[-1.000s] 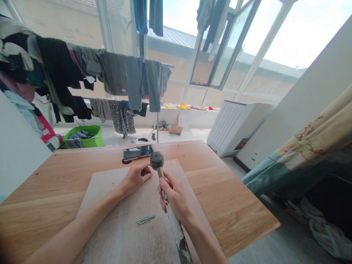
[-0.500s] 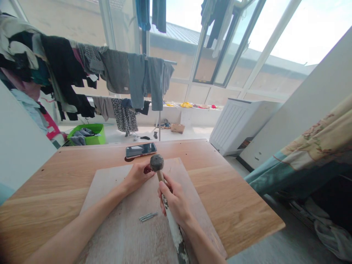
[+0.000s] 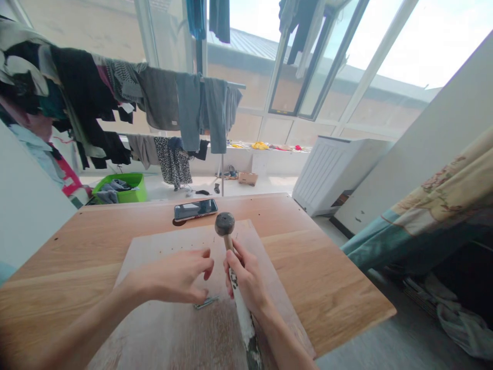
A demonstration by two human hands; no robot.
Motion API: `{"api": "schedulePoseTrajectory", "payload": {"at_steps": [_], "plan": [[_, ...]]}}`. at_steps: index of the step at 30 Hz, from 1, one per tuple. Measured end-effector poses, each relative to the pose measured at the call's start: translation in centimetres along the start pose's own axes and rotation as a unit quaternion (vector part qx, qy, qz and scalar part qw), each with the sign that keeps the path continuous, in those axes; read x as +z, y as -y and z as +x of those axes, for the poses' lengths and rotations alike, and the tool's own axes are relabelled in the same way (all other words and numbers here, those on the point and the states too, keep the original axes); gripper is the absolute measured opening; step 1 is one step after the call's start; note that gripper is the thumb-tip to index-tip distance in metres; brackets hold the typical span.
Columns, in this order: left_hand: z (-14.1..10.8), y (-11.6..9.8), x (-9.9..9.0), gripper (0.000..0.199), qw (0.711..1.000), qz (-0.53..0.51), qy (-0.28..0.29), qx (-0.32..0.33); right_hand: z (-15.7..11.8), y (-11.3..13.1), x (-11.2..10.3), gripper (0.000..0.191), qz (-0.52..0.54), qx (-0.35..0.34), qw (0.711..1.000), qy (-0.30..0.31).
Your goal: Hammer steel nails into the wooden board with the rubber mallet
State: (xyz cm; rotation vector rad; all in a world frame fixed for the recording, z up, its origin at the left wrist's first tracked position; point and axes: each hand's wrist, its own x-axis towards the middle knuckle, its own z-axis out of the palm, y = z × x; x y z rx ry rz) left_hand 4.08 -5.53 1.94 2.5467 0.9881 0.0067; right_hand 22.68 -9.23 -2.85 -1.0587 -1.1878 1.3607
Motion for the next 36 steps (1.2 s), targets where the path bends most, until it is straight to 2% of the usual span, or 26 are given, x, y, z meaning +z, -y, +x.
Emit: {"api": "schedulePoseTrajectory", "payload": {"at_steps": [3, 7, 10, 14, 19, 22, 25, 36], "plan": [[0.1, -2.5, 1.3, 0.019, 0.998, 0.049, 0.019, 0.032, 0.0, 0.1, 0.0, 0.035, -0.001, -0.007, 1.000, 0.001], [0.9, -3.0, 3.0, 0.014, 0.997, 0.035, -0.003, 0.073, 0.0, -0.1, 0.0, 0.033, -0.006, -0.018, 1.000, 0.005], [0.8, -2.1, 2.6, 0.012, 0.997, 0.023, -0.005, 0.077, 0.1, -0.3, -0.1, 0.033, -0.003, -0.018, 1.000, 0.005], [0.3, -0.4, 0.8, 0.014, 0.998, -0.029, -0.004, 0.050, 0.2, -0.3, -0.1, 0.035, 0.002, -0.014, 1.000, -0.007], [0.6, 3.2, -0.5, 0.015, 0.989, -0.048, -0.132, -0.036, 0.3, -0.1, -0.1, 0.036, 0.015, -0.013, 1.000, -0.009], [1.3, 5.1, 0.0, 0.017, 0.979, -0.068, -0.181, -0.062, 0.3, -0.2, -0.1, 0.036, 0.010, -0.012, 1.000, -0.006], [1.8, 6.1, 0.9, 0.018, 0.975, -0.085, -0.199, -0.051, 0.3, -0.5, -0.1, 0.034, 0.005, -0.015, 1.000, -0.002], [2.5, 6.9, 2.0, 0.018, 0.975, -0.079, -0.206, -0.039, 0.3, -0.6, -0.1, 0.038, -0.008, -0.013, 1.000, -0.008]]}}
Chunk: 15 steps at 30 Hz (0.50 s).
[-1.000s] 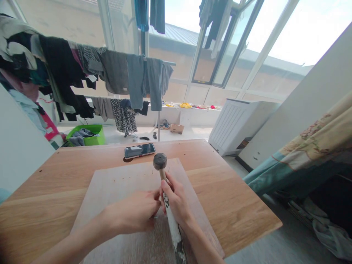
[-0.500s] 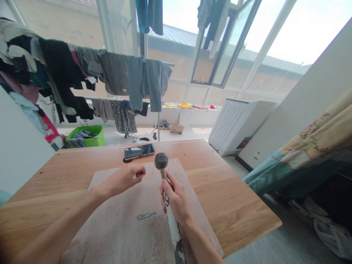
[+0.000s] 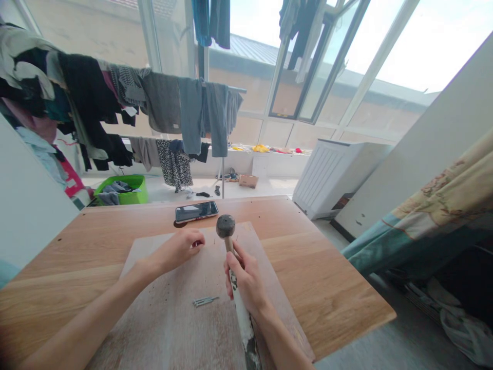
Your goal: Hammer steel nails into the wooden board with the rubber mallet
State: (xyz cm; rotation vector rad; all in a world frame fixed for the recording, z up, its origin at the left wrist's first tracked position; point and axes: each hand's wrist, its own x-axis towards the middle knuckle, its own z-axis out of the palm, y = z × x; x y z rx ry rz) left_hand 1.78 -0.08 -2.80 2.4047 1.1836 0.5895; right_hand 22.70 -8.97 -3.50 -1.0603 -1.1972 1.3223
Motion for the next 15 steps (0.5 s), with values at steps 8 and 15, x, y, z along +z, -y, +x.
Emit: {"api": "schedulePoseTrajectory", "payload": {"at_steps": [8, 15], "plan": [[-0.2, 1.1, 1.2, 0.016, 0.994, -0.104, -0.034, -0.007, 0.0, 0.1, 0.1, 0.043, 0.003, 0.006, 1.000, 0.005], [0.0, 2.2, 1.6, 0.027, 0.972, -0.217, -0.073, -0.042, 0.0, 0.0, 0.4, 0.037, 0.023, 0.001, 0.999, 0.030]]}}
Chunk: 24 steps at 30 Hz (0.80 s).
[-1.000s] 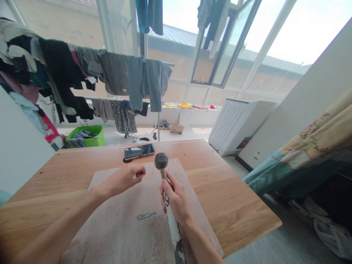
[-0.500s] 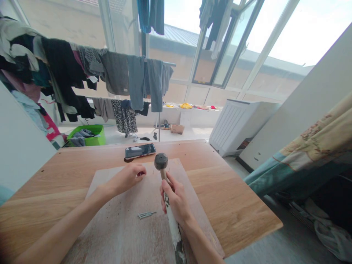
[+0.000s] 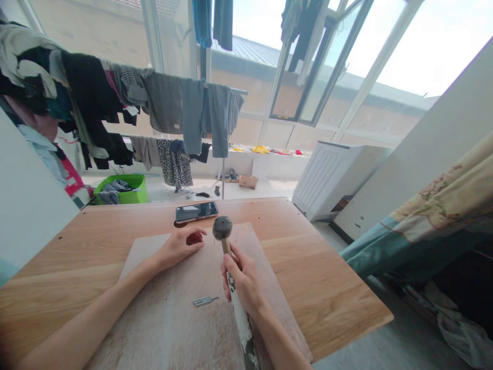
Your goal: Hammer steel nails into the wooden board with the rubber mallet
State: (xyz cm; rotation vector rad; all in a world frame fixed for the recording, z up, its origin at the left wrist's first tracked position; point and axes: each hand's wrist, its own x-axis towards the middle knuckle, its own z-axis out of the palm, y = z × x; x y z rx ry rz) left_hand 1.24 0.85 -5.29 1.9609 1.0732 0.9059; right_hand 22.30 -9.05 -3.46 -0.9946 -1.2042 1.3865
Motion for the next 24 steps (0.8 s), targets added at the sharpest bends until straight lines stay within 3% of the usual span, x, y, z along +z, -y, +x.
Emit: {"api": "schedulePoseTrajectory", "payload": {"at_steps": [6, 15, 24], "plan": [[-0.01, 0.93, 0.66, 0.027, 0.999, -0.017, -0.023, 0.019, 0.47, -0.35, 0.72, 0.041, 0.031, 0.014, 0.999, 0.040], [-0.03, 0.62, 0.81, 0.014, 0.998, 0.001, -0.040, 0.052, 0.81, -0.87, 0.55, 0.040, 0.020, 0.034, 0.996, 0.086], [-0.11, 0.54, 0.77, 0.027, 0.999, -0.029, -0.031, 0.034, 0.57, -0.29, 0.73, 0.044, 0.014, 0.033, 0.997, 0.069]]}}
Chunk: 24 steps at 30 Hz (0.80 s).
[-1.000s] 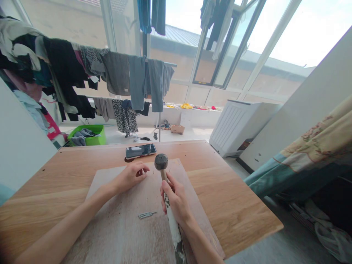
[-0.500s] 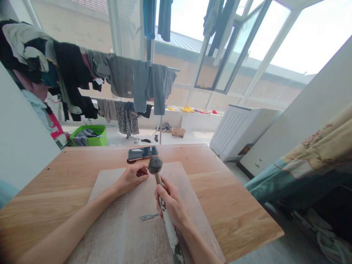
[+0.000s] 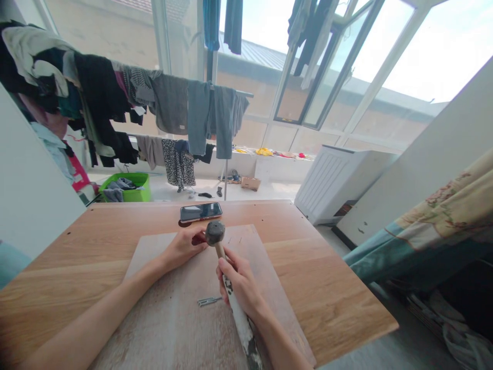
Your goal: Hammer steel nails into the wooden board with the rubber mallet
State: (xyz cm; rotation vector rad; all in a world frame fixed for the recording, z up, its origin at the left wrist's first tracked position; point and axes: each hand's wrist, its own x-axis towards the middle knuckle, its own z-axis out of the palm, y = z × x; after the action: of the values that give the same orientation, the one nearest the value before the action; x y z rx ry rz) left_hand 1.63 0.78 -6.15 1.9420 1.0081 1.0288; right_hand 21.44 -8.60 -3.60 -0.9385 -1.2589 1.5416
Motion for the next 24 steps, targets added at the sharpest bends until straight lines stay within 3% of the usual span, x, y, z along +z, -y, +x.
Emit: {"api": "schedulePoseTrajectory", "payload": {"at_steps": [6, 9, 11, 13, 15, 17, 21, 24], "plan": [[0.2, -0.1, -0.3, 0.022, 0.999, 0.017, 0.021, -0.019, -0.1, 0.2, 0.1, 0.047, -0.008, 0.014, 1.000, -0.008], [0.2, -1.7, -1.5, 0.018, 0.993, 0.105, 0.038, -0.025, -0.2, 0.4, -0.1, 0.046, 0.005, 0.005, 0.999, -0.031], [-0.2, -3.8, -2.3, 0.013, 0.978, 0.189, 0.090, -0.016, -0.3, 0.6, -0.2, 0.042, 0.009, -0.008, 0.998, -0.055], [-0.9, -6.3, -2.4, 0.008, 0.951, 0.238, 0.197, -0.006, -0.3, 0.8, -0.3, 0.037, 0.010, -0.014, 0.997, -0.071], [-1.7, -8.6, -1.6, 0.012, 0.918, 0.272, 0.287, 0.000, -0.3, 0.8, -0.4, 0.033, 0.007, -0.018, 0.997, -0.074], [-2.5, -10.2, -0.2, 0.011, 0.889, 0.317, 0.330, 0.006, -0.3, 0.8, -0.4, 0.031, 0.007, -0.023, 0.997, -0.072], [-3.1, -10.7, 1.9, 0.007, 0.873, 0.340, 0.349, 0.033, -0.4, 0.4, -0.6, 0.032, 0.000, -0.019, 0.997, -0.076], [-3.0, -10.2, 1.7, 0.011, 0.884, 0.319, 0.340, 0.044, -0.5, 0.4, -0.6, 0.033, -0.008, -0.016, 0.997, -0.077]]}}
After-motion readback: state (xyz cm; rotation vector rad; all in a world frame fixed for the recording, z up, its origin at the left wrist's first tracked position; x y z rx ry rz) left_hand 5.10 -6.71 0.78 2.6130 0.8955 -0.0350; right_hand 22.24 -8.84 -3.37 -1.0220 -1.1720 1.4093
